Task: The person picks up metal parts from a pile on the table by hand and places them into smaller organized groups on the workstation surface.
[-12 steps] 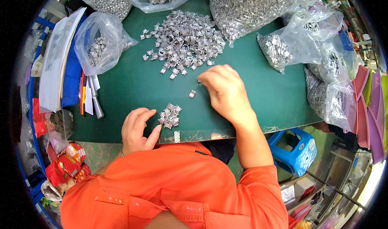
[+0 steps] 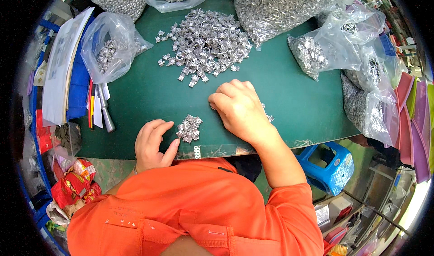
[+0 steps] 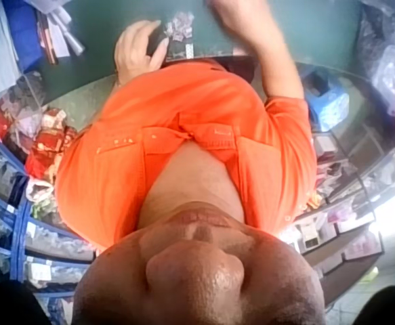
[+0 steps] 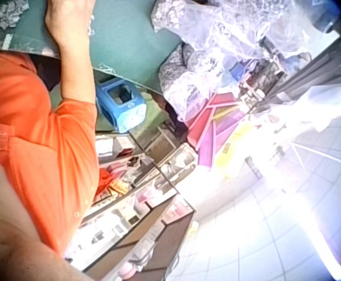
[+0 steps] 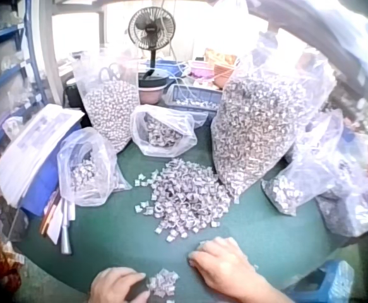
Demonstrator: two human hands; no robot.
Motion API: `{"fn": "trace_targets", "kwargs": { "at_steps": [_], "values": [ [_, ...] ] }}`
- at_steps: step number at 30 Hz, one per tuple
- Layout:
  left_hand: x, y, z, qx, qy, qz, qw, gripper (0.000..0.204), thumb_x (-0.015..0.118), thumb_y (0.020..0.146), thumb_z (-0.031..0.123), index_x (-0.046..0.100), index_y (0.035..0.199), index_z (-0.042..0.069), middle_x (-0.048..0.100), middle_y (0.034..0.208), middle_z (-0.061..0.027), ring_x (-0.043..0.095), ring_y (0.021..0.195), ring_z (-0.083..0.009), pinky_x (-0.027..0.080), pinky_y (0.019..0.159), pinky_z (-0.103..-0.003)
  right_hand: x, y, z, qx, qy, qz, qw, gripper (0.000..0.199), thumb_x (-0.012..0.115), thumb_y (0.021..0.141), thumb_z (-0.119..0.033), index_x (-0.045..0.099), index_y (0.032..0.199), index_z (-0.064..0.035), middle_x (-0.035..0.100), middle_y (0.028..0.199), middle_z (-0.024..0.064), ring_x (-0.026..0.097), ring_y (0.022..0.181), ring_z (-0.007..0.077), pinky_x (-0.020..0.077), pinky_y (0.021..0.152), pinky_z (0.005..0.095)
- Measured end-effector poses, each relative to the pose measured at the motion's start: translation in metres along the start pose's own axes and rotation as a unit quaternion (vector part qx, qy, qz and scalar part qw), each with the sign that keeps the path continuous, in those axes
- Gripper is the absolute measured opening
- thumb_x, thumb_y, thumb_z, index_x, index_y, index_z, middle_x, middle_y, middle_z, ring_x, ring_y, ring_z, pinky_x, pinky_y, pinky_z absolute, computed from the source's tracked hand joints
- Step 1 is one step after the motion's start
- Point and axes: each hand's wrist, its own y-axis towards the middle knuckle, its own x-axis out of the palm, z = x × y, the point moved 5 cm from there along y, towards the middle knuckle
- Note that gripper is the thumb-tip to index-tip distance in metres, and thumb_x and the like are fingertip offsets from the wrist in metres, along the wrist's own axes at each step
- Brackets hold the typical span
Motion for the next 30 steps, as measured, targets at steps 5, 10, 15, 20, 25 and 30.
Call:
{"fn": "trace_targets", "kwargs": {
  "at_steps": [5,10,15,20,25,30],
  "values": [
    [0.002,0.004,0.001,0.003,-0.003,-0.007,1.0,0.043,0.079,0.073,0.009,0.067,0.114,0.004,0.063,0.109,-0.012,0.063,0.093,-0.0324,0.051,0.08,-0.042,-0.005,-0.003,0.002,-0.007,0.005,0.018,1.0,0.009,0.071,0.079,-0.005,0.067,0.086,-0.0086,0.06,0.081,0.0035,0.058,0.08,0.0245,0.0429,0.075,0.0376],
    [0.0,0.0,0.001,-0.006,-0.01,-0.001,1.0,0.043,0.079,0.073,0.008,0.066,0.114,0.004,0.063,0.109,-0.0126,0.063,0.094,-0.0334,0.051,0.081,-0.042,-0.057,-0.017,0.037,0.077,0.01,0.089,0.993,0.007,0.071,0.08,-0.001,0.067,0.084,-0.0066,0.066,0.082,0.0059,0.062,0.08,0.0285,0.0453,0.074,0.0383],
    [0.002,0.0,0.0,-0.019,-0.008,-0.008,1.0,0.043,0.079,0.073,0.008,0.066,0.114,0.004,0.063,0.109,-0.0125,0.062,0.095,-0.0332,0.05,0.081,-0.043,-0.073,-0.039,0.05,0.121,0.018,0.008,0.992,0.008,0.071,0.08,0.0,0.068,0.085,-0.0057,0.066,0.079,0.0053,0.061,0.078,0.0276,0.0447,0.073,0.0382],
    [0.002,0.001,0.0,-0.026,-0.016,-0.008,0.999,0.042,0.079,0.073,0.008,0.066,0.113,0.004,0.063,0.108,-0.0126,0.063,0.094,-0.0332,0.051,0.081,-0.042,-0.072,-0.031,0.047,0.118,0.041,0.034,0.992,0.008,0.068,0.082,0.0,0.068,0.086,-0.0063,0.065,0.08,0.0071,0.061,0.079,0.0284,0.0446,0.075,0.0392],
    [0.0,0.002,0.0,-0.029,-0.02,-0.006,0.999,0.041,0.079,0.073,0.008,0.066,0.112,0.004,0.064,0.108,-0.0125,0.063,0.093,-0.0331,0.051,0.08,-0.042,-0.049,0.002,0.037,0.075,0.005,-0.002,0.997,0.007,0.069,0.084,-0.005,0.068,0.091,-0.0066,0.065,0.086,0.0067,0.06,0.087,0.0295,0.0448,0.077,0.04],
    [0.001,0.002,-0.001,-0.031,-0.031,-0.005,0.999,0.04,0.079,0.073,0.008,0.067,0.112,0.003,0.064,0.107,-0.0122,0.063,0.093,-0.0328,0.051,0.08,-0.042,-0.018,0.014,0.029,0.063,-0.019,-0.037,0.997,0.005,0.069,0.085,-0.009,0.067,0.089,-0.007,0.063,0.085,0.0077,0.061,0.087,0.0302,0.0459,0.079,0.0416]
  ]
}}
